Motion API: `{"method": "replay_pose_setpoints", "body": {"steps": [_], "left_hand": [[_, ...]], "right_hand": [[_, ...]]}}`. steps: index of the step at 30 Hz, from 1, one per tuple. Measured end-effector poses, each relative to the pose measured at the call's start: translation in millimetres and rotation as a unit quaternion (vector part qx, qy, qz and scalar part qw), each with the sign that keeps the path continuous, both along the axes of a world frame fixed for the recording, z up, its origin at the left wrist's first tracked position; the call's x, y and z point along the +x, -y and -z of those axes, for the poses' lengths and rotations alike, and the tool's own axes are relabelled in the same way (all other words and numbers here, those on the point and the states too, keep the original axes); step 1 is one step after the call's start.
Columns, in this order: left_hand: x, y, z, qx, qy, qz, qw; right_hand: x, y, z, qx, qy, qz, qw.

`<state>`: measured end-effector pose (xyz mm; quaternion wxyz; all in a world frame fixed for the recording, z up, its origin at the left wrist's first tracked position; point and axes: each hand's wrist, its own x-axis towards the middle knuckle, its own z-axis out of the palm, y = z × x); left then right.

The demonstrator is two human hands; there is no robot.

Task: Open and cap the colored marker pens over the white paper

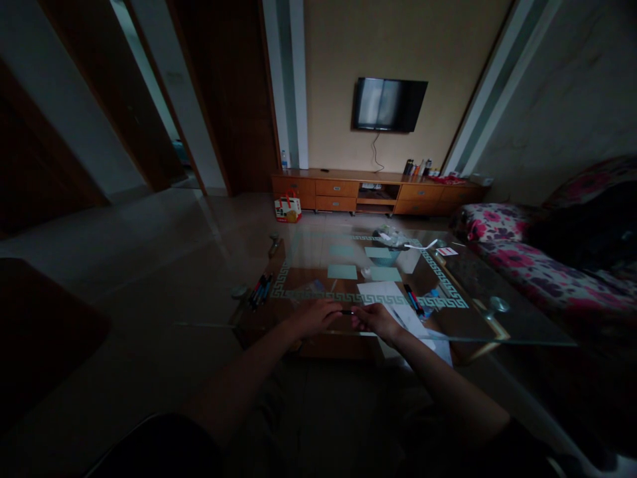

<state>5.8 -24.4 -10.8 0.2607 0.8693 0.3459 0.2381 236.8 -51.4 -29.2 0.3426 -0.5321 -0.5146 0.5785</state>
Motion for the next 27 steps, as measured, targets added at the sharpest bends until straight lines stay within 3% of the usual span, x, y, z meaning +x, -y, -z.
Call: {"method": "replay_pose_setpoints", "body": {"steps": [18,24,27], "left_hand": [[-1,-1,-0.5,0.093,-0.126,-0.006,0.988],[-3,0,-3.2,0.107,-0.132,-0.028,0.985],[-3,1,-5.1,0.110,-0.128,-0.028,0.985]], "right_hand": [[6,-9,7.5,0.170,0.069,-0.018,0.983],[1,-5,7.0,0.155,0.029,0.005,0.987],[1,-4,4.9,0.097,0.041,0.018,0.994]]}}
